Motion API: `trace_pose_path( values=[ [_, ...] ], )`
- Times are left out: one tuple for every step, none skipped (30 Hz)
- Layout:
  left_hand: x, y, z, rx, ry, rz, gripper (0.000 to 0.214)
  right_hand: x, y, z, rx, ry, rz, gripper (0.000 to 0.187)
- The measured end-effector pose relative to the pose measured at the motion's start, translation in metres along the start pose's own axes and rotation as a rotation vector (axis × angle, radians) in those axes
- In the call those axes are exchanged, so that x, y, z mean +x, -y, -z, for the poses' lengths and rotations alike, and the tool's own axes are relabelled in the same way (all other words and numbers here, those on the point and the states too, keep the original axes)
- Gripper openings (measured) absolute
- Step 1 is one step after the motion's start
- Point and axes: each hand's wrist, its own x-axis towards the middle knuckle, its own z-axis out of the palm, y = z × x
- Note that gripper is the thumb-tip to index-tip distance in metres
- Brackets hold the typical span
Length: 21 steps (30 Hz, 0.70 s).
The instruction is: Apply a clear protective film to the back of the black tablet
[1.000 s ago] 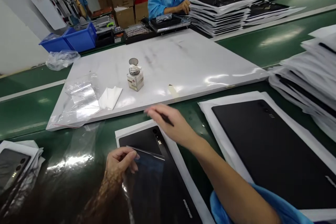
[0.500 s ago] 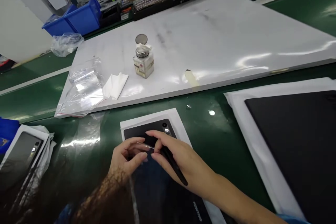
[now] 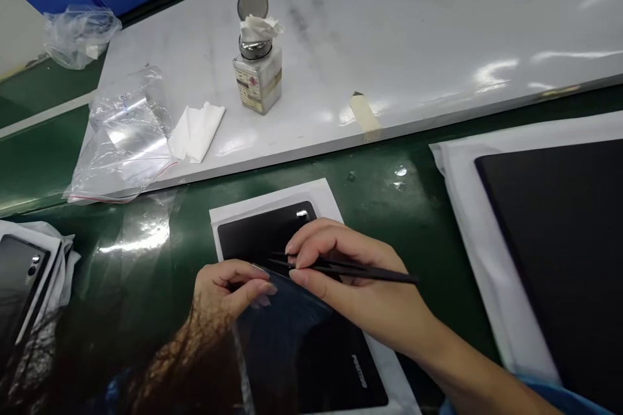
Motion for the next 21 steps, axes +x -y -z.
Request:
trace_pose_path(
  values=[
    [0.0, -0.0014, -0.0002, 0.019, 0.0, -0.015, 0.005, -0.001, -0.0002, -0.0013, -0.009, -0.006, 0.014, 0.025],
    [0.0, -0.0025, -0.0003, 0.037, 0.001, -0.031, 0.004, -0.0016, -0.0004, -0.0024, -0.022, -0.012, 0.026, 0.023],
    [0.0001, -0.0032, -0.0004, 0.054, 0.001, -0.048, 0.004, -0.0017, -0.0007, -0.0033, -0.034, -0.018, 0.037, 0.021],
    [0.0001, -0.0034, -0.0005, 0.069, 0.0, -0.062, 0.003, -0.0015, -0.0008, -0.0041, -0.043, -0.021, 0.041, 0.02],
    [0.0001, -0.0033, -0.0006, 0.082, -0.001, -0.075, 0.003, -0.001, -0.0008, -0.0048, -0.047, -0.021, 0.041, 0.018],
    [0.0, -0.003, -0.0006, 0.093, -0.001, -0.086, 0.003, -0.0003, -0.0007, -0.0054, -0.052, -0.017, 0.038, 0.018],
    [0.0, -0.0025, -0.0006, 0.102, 0.0, -0.095, 0.003, 0.0004, -0.0007, -0.0058, -0.056, -0.011, 0.034, 0.017],
    [-0.0001, -0.0019, -0.0006, 0.109, 0.003, -0.103, 0.003, 0.0009, -0.0006, -0.0062, -0.054, -0.005, 0.035, 0.017],
    [-0.0001, -0.0014, -0.0006, 0.116, 0.006, -0.111, 0.002, 0.0014, -0.0005, -0.0064, -0.05, -0.001, 0.035, 0.018],
    [-0.0002, -0.001, -0.0006, 0.122, 0.01, -0.118, 0.002, 0.0017, -0.0005, -0.0067, -0.045, 0.0, 0.037, 0.018],
    [-0.0003, -0.0008, -0.0006, 0.128, 0.013, -0.126, 0.002, 0.0019, -0.0003, -0.0069, -0.041, 0.003, 0.035, 0.018],
    [-0.0004, -0.0008, -0.0006, 0.133, 0.016, -0.132, 0.002, 0.002, 0.0, -0.0071, -0.036, 0.003, 0.035, 0.018],
    [-0.0005, -0.0009, -0.0007, 0.139, 0.017, -0.137, 0.002, 0.0019, 0.0003, -0.0074, -0.034, 0.0, 0.033, 0.018],
    [-0.0005, -0.001, -0.0007, 0.146, 0.017, -0.141, 0.002, 0.0017, 0.0006, -0.0076, -0.034, 0.0, 0.03, 0.018],
    [-0.0006, -0.0012, -0.0008, 0.154, 0.017, -0.144, 0.002, 0.0014, 0.0007, -0.0078, -0.034, -0.002, 0.028, 0.018],
    [-0.0006, -0.0012, -0.0008, 0.161, 0.017, -0.148, 0.002, 0.0008, 0.0005, -0.0078, -0.035, -0.001, 0.027, 0.018],
    [-0.0006, -0.0012, -0.0008, 0.169, 0.019, -0.153, 0.002, 0.0001, -0.0002, -0.0078, -0.034, -0.002, 0.028, 0.018],
    [-0.0005, -0.0012, -0.0007, 0.178, 0.022, -0.161, 0.002, -0.0007, -0.0015, -0.0076, -0.03, -0.004, 0.032, 0.019],
    [-0.0004, -0.001, -0.0007, 0.184, 0.024, -0.169, 0.002, -0.0016, -0.0033, -0.0073, -0.024, -0.004, 0.038, 0.019],
    [-0.0003, -0.0008, -0.0007, 0.188, 0.027, -0.175, 0.002, -0.0024, -0.0056, -0.007, -0.015, -0.004, 0.055, 0.02],
    [-0.0002, -0.0006, -0.0007, 0.189, 0.03, -0.178, 0.002, -0.0032, -0.008, -0.0068, -0.008, -0.003, 0.079, 0.02]
  ],
)
